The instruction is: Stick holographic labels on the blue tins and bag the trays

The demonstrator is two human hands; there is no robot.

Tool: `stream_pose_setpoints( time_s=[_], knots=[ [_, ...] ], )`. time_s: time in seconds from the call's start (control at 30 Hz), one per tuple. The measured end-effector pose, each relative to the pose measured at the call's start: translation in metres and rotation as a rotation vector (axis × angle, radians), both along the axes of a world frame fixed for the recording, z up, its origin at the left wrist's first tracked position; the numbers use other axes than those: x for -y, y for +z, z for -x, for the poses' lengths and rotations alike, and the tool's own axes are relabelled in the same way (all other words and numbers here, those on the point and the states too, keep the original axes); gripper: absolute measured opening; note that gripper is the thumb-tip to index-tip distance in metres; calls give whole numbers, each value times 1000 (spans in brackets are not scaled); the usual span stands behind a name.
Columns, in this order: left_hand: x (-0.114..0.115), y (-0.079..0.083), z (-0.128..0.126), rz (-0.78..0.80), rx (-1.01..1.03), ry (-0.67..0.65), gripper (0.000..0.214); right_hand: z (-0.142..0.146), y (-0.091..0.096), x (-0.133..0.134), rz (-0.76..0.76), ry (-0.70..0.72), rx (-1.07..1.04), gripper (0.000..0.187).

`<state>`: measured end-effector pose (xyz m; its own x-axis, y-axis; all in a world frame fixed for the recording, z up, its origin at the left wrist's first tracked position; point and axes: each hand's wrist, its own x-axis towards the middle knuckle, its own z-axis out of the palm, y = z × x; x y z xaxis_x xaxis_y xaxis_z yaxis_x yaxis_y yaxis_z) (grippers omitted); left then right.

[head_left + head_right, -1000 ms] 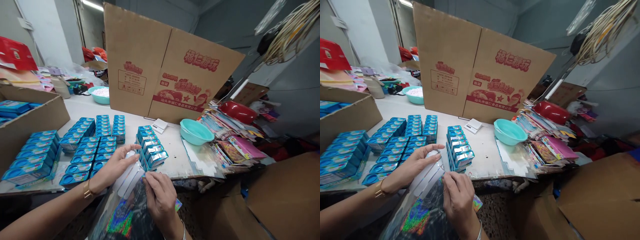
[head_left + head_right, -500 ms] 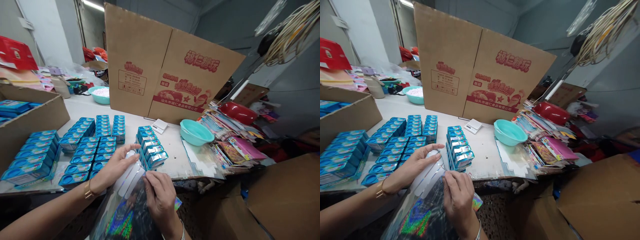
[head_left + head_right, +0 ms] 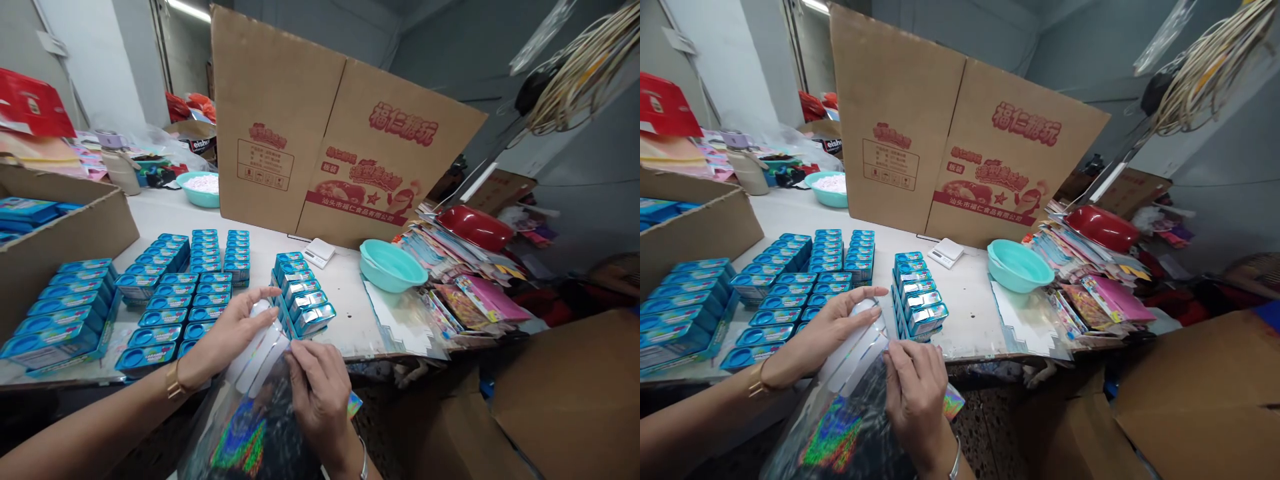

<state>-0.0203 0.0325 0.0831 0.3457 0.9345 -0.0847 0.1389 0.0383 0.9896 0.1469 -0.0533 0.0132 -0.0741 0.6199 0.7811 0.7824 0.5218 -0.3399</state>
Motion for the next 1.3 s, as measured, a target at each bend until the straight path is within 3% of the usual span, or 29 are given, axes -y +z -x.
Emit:
stream_pose_setpoints(
  time_s=[0.13, 0.4, 0.7, 0.87, 1.13, 1.3],
  knots=[
    [0, 2, 0, -13, -15, 15, 65, -2, -3, 1, -21, 11, 23, 35],
    [1, 5, 0, -44, -5, 10, 64, 4, 4, -2, 74, 21, -129, 16],
    [-1, 1, -2, -15, -9, 28, 67, -1, -4, -3, -50, 22, -26, 37],
    [0, 3, -3, -21, -23, 32, 68, -4, -10, -2, -29, 41, -4, 41],
    [0, 0, -3, -42, -5, 26, 64, 6, -1, -5, 62, 16, -148, 17],
    [-4, -5, -2, -55, -7, 27, 61, 9, 5, -4, 92, -17, -151, 14]
  ],
)
